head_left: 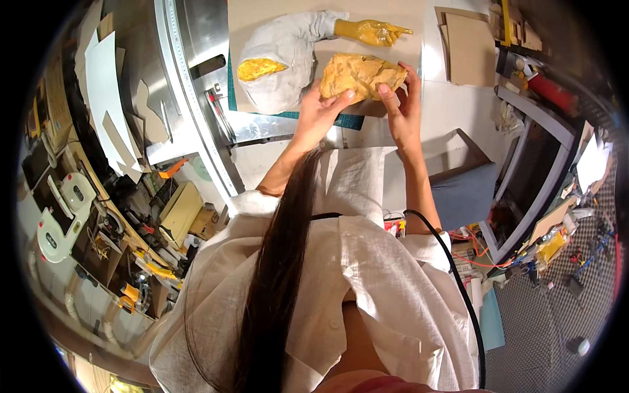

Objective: The person places a block of yellow clay on a blue cutting mat and uses a small metal tool to carve and shape the surface. They rotate the clay block to access different sides and continue refining the form with precise strokes.

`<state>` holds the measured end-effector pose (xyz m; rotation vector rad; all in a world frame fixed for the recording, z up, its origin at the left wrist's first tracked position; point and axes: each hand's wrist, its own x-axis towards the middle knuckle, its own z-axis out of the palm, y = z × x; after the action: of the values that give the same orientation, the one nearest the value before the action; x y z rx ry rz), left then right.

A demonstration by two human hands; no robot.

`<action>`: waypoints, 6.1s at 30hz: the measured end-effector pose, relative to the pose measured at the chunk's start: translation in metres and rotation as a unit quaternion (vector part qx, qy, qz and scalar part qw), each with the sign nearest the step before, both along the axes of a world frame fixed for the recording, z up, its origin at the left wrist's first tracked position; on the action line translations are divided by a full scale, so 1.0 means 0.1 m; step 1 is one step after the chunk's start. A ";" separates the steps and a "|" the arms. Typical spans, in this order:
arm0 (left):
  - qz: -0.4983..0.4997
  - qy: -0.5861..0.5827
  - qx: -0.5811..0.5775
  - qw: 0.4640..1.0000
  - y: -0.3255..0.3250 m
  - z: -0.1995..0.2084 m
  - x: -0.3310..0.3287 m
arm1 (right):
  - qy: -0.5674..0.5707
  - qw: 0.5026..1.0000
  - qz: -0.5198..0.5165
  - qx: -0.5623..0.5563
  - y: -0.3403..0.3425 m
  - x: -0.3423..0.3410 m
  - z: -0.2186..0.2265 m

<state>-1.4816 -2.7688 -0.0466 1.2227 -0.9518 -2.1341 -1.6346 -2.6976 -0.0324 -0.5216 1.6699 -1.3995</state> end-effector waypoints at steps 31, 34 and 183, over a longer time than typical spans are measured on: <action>0.006 0.003 -0.047 0.999 0.14 -0.11 0.07 | 0.009 1.000 -0.003 0.016 0.02 -0.02 -0.01; 0.003 0.010 -0.051 0.999 0.16 -0.11 0.06 | 0.007 1.000 -0.008 0.009 0.04 -0.01 -0.04; -0.047 -0.189 -0.214 0.957 0.20 0.42 0.69 | 0.015 0.998 -0.001 0.054 0.03 -0.10 0.00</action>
<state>-1.4127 -2.7487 -0.0042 1.3972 -1.5669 -1.6549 -1.6449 -2.6942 -0.0321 -0.4812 1.7588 -1.2994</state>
